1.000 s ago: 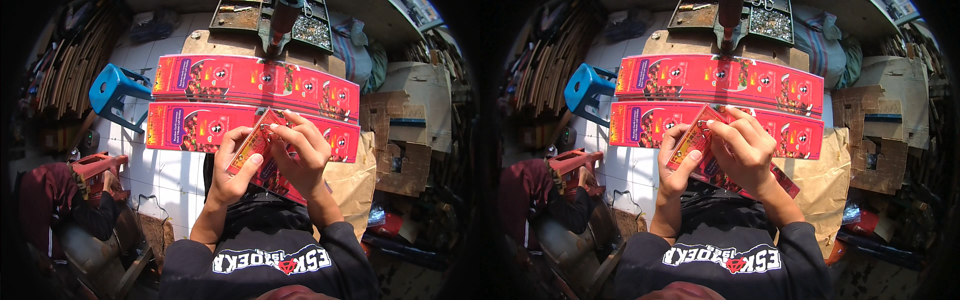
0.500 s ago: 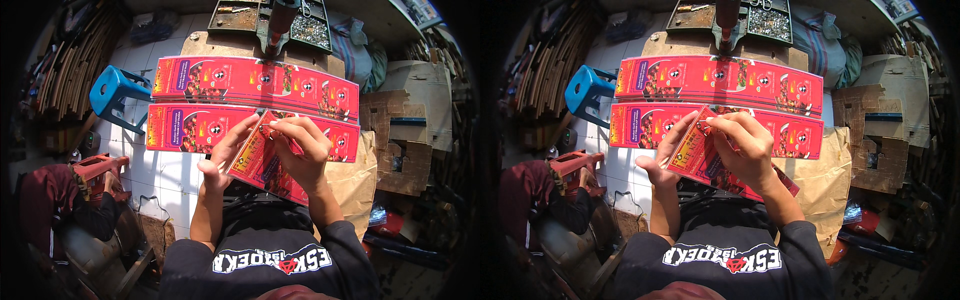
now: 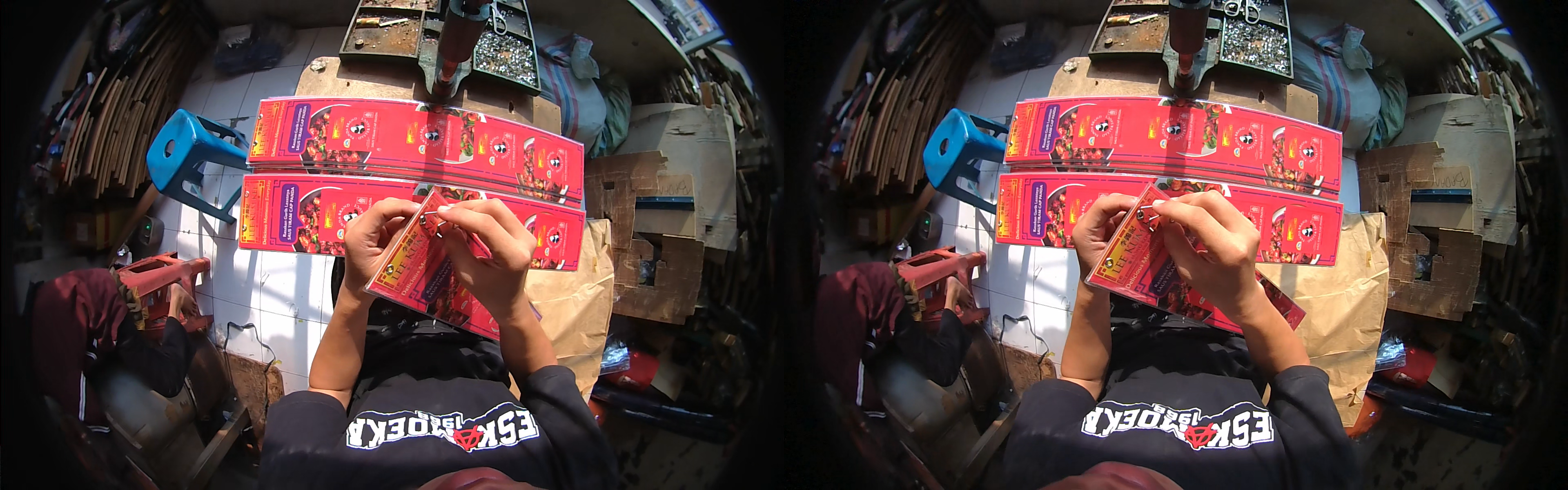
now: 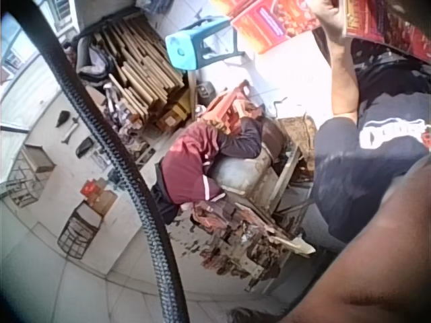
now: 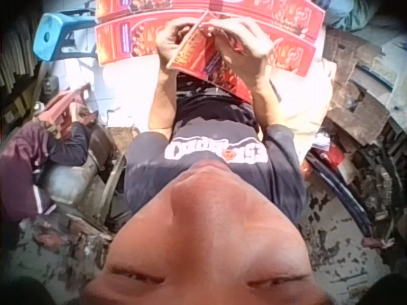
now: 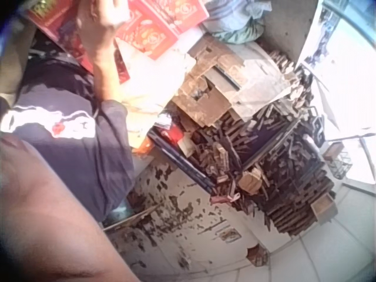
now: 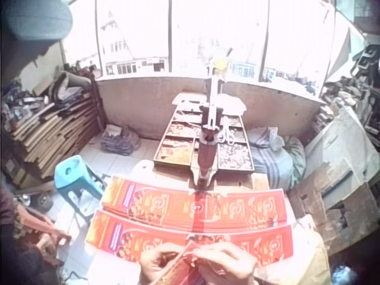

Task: The person folds small printed cards and staples them to the top of plastic packaging strips.

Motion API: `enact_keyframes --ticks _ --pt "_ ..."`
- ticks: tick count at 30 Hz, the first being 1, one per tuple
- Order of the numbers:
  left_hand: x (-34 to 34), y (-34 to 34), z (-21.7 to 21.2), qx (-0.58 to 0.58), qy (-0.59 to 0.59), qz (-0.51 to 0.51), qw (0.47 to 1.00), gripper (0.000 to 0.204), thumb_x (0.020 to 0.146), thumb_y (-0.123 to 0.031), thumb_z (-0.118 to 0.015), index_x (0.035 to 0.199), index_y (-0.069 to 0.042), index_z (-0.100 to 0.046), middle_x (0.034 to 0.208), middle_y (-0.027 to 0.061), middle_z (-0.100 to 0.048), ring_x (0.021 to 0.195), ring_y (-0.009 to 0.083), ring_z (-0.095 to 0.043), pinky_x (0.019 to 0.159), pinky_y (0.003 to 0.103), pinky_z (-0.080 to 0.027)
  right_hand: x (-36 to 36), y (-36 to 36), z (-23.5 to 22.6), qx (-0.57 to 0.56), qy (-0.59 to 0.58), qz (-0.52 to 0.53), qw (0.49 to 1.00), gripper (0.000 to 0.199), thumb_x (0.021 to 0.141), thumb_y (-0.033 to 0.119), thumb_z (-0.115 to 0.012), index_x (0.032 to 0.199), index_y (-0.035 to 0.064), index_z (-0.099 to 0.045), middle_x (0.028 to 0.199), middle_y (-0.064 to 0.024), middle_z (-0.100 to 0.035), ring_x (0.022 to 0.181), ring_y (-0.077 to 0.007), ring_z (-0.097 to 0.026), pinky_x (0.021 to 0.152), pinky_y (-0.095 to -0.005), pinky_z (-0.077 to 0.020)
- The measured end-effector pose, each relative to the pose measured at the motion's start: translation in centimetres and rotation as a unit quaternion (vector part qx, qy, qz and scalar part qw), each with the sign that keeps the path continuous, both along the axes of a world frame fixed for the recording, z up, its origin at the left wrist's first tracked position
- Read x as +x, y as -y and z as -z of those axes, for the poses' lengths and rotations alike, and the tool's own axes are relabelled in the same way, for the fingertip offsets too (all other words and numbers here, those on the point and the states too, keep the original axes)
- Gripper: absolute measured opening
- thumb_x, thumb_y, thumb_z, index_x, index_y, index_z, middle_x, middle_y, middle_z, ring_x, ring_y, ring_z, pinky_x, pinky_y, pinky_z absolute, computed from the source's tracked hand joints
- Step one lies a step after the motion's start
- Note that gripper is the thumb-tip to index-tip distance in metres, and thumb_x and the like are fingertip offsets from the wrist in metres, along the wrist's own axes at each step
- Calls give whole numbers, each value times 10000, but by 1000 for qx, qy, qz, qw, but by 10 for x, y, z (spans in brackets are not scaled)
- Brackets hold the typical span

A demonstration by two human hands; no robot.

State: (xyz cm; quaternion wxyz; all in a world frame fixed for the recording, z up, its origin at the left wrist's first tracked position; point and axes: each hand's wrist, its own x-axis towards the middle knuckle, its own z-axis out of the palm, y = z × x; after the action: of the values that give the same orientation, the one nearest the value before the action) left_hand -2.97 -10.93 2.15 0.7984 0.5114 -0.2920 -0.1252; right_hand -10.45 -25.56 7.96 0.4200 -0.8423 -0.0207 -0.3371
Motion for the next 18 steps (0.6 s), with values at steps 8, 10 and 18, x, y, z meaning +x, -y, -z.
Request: enact_keyframes --ticks 8,10,18 --pt "6 5 6 31 113 -47 992 326 809 -64 -784 1051 32 -588 992 124 -665 873 125 -660 762 258 -546 2 2 0 21 -20 -12 1000 321 723 -102 -709 1001 58 -710 833 -81 -648 720 -182 -640 587 -280 -505" --pt "7 5 9 29 128 -53 990 313 814 -66 -781 1038 28 -583 986 127 -667 861 128 -661 748 263 -544 2 2 2 34 -28 -16 999 312 726 -108 -702 994 54 -711 824 -80 -640 730 -184 -635 601 -280 -501" --pt "4 8 18 -17 91 -84 992 179 942 -125 -609 1002 8 -505 905 143 -650 789 149 -645 723 285 -536 5 2 11 147 -35 -53 987 316 718 -122 -705 984 47 -726 824 -79 -643 743 -177 -641 639 -281 -504"
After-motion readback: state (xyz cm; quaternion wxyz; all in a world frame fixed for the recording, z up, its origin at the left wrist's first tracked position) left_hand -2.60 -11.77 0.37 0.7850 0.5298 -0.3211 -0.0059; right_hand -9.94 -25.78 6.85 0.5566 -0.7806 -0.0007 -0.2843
